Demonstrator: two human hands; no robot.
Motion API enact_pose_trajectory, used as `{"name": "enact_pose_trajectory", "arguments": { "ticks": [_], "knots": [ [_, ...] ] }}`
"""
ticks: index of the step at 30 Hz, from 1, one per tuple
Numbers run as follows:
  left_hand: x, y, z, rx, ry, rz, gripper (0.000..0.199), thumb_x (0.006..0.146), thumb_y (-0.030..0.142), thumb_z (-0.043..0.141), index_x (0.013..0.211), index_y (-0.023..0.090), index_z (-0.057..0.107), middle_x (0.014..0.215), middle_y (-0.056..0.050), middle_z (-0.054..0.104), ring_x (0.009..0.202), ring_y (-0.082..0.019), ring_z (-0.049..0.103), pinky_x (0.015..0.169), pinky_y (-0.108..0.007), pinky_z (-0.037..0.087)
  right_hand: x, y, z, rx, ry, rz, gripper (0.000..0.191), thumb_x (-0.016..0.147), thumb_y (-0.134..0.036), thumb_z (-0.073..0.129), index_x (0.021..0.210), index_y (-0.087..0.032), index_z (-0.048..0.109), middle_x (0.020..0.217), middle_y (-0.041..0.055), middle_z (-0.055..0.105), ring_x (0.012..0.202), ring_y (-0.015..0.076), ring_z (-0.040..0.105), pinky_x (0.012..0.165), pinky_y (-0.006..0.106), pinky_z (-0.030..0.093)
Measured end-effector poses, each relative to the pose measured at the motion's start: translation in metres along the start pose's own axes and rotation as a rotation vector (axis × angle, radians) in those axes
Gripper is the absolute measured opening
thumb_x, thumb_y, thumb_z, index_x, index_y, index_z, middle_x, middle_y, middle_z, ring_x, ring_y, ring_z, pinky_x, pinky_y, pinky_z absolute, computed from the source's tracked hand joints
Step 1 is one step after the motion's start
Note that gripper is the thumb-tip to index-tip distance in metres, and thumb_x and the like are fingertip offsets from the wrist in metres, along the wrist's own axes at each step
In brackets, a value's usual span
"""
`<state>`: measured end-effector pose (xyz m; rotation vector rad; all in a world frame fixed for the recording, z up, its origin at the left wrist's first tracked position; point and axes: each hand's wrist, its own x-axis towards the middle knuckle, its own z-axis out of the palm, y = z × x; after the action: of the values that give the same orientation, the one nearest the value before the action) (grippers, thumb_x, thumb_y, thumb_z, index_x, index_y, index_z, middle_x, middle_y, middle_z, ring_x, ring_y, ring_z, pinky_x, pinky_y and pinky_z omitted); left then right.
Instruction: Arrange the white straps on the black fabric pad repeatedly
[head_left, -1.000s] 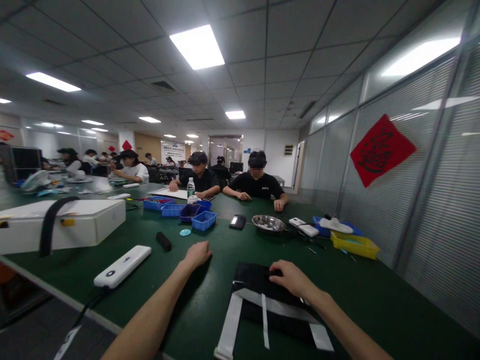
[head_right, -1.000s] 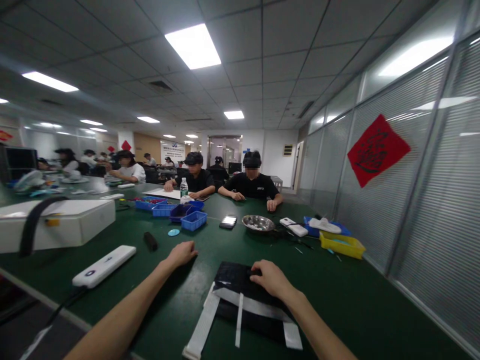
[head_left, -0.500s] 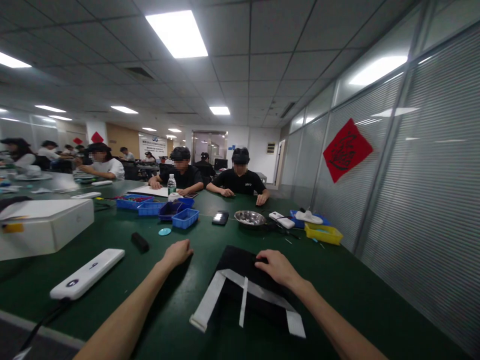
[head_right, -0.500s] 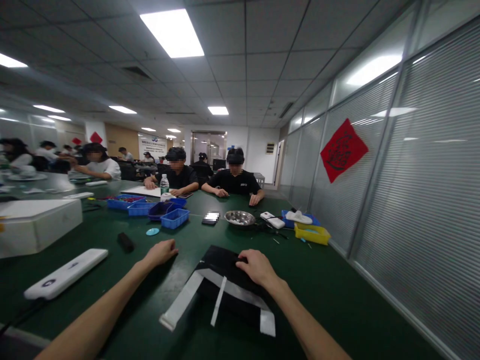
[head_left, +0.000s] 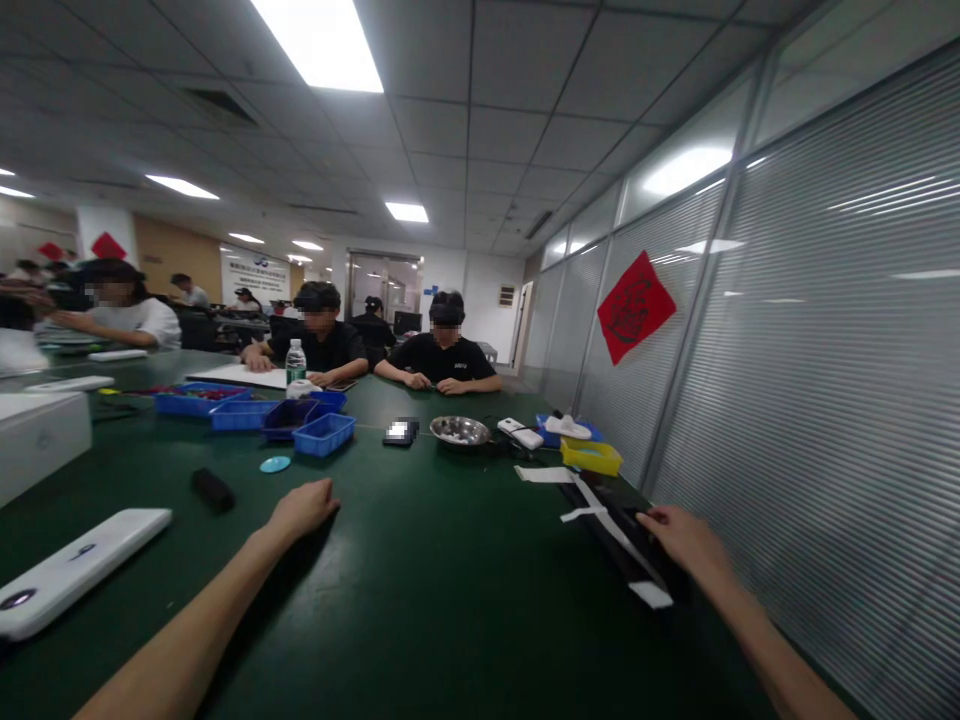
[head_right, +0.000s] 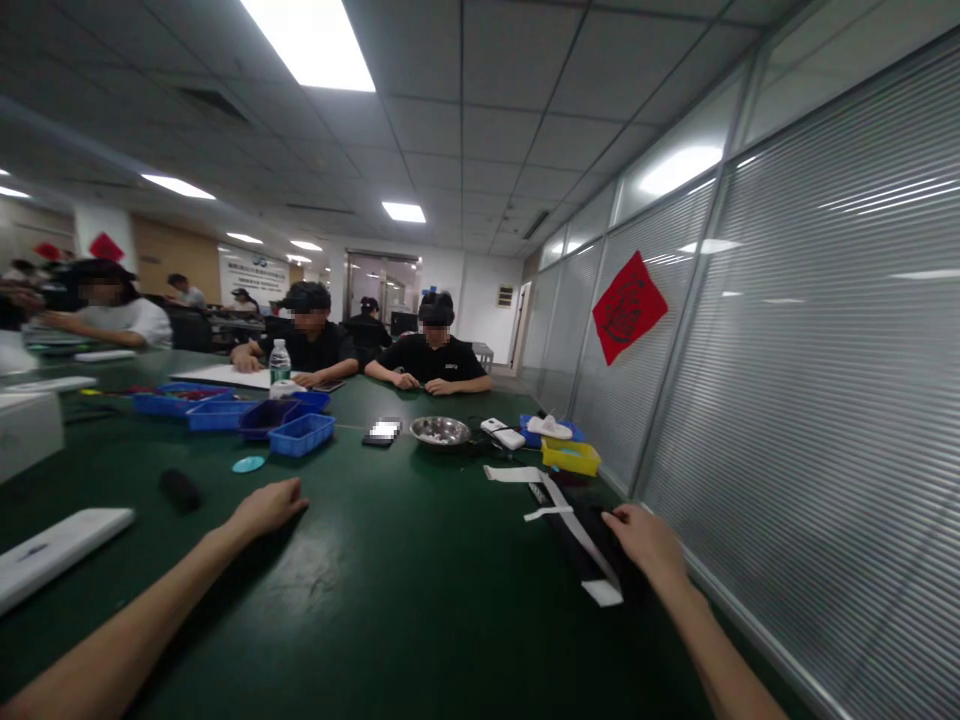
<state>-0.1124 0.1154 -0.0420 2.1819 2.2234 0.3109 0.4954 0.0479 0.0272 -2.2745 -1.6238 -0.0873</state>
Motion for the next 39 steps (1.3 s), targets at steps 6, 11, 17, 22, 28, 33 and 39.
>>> {"name": "enact_pose_trajectory", "arguments": {
  "ticks": [6, 11, 17, 22, 28, 33, 39],
  "knots": [
    [-0.001, 0.0, -0.002, -0.006, -0.027, 0.007, 0.025, 0.085, 0.042, 0.043, 0.089, 0.02, 0.054, 0.098, -0.011, 0.067, 0.086, -0.025, 0.064, 0.065, -0.031, 0.044, -0.004, 0.065, -0.004, -0.056, -0.019, 0.193, 0.037, 0.082, -0.044, 0.045, 0.092, -0.02, 0.071, 0.095, 0.0138, 0.072, 0.089, 0.0303, 0.067, 0.07, 0.038, 0.049],
    [0.003, -0.005, 0.002, -0.009, -0.037, 0.031, 0.026, 0.085, 0.042, 0.041, 0.087, 0.019, 0.054, 0.094, -0.011, 0.067, 0.085, -0.025, 0.063, 0.066, -0.031, 0.044, -0.01, 0.073, -0.004, -0.056, -0.039, 0.241, 0.034, 0.078, -0.047, 0.051, 0.084, -0.02, 0.071, 0.09, 0.0133, 0.072, 0.085, 0.0306, 0.068, 0.066, 0.037, 0.05],
    [0.01, -0.014, 0.011, -0.05, -0.032, 0.039, 0.028, 0.084, 0.044, 0.041, 0.086, 0.02, 0.054, 0.092, -0.01, 0.067, 0.082, -0.024, 0.063, 0.064, -0.03, 0.044, -0.018, 0.07, -0.002, -0.044, -0.033, 0.191, 0.039, 0.075, -0.054, 0.054, 0.079, -0.02, 0.071, 0.086, 0.0136, 0.073, 0.078, 0.0286, 0.069, 0.059, 0.034, 0.049],
    [0.009, -0.013, 0.009, -0.065, -0.026, 0.027, 0.028, 0.082, 0.044, 0.042, 0.085, 0.02, 0.056, 0.091, -0.01, 0.067, 0.082, -0.024, 0.063, 0.063, -0.03, 0.043, -0.022, 0.066, 0.001, -0.056, -0.042, 0.187, 0.04, 0.077, -0.054, 0.052, 0.077, -0.019, 0.07, 0.079, 0.0125, 0.072, 0.072, 0.0271, 0.068, 0.055, 0.033, 0.048],
    [0.008, -0.011, 0.008, -0.045, -0.021, 0.041, 0.027, 0.082, 0.044, 0.042, 0.083, 0.02, 0.055, 0.088, -0.009, 0.068, 0.079, -0.023, 0.063, 0.062, -0.029, 0.042, -0.04, 0.06, -0.009, -0.114, 0.068, 0.17, 0.043, 0.084, -0.051, 0.042, 0.084, -0.015, 0.066, 0.087, 0.0175, 0.07, 0.079, 0.0293, 0.067, 0.062, 0.037, 0.049],
    [0.006, -0.008, 0.006, -0.038, -0.028, 0.032, 0.027, 0.083, 0.043, 0.042, 0.085, 0.019, 0.055, 0.092, -0.011, 0.067, 0.082, -0.025, 0.064, 0.063, -0.03, 0.043, -0.074, 0.063, -0.01, -0.06, 0.04, 0.205, 0.044, 0.085, -0.054, 0.036, 0.08, -0.018, 0.06, 0.078, 0.0135, 0.069, 0.071, 0.0275, 0.067, 0.061, 0.038, 0.049],
    [0.005, -0.007, 0.005, -0.031, -0.025, 0.034, 0.026, 0.084, 0.042, 0.042, 0.087, 0.019, 0.055, 0.093, -0.011, 0.067, 0.083, -0.024, 0.064, 0.065, -0.031, 0.044, -0.091, 0.065, 0.012, 0.123, -0.008, 0.179, 0.04, 0.077, -0.054, 0.046, 0.09, -0.019, 0.059, 0.086, 0.0133, 0.07, 0.075, 0.0274, 0.068, 0.063, 0.037, 0.052]
  ]
}}
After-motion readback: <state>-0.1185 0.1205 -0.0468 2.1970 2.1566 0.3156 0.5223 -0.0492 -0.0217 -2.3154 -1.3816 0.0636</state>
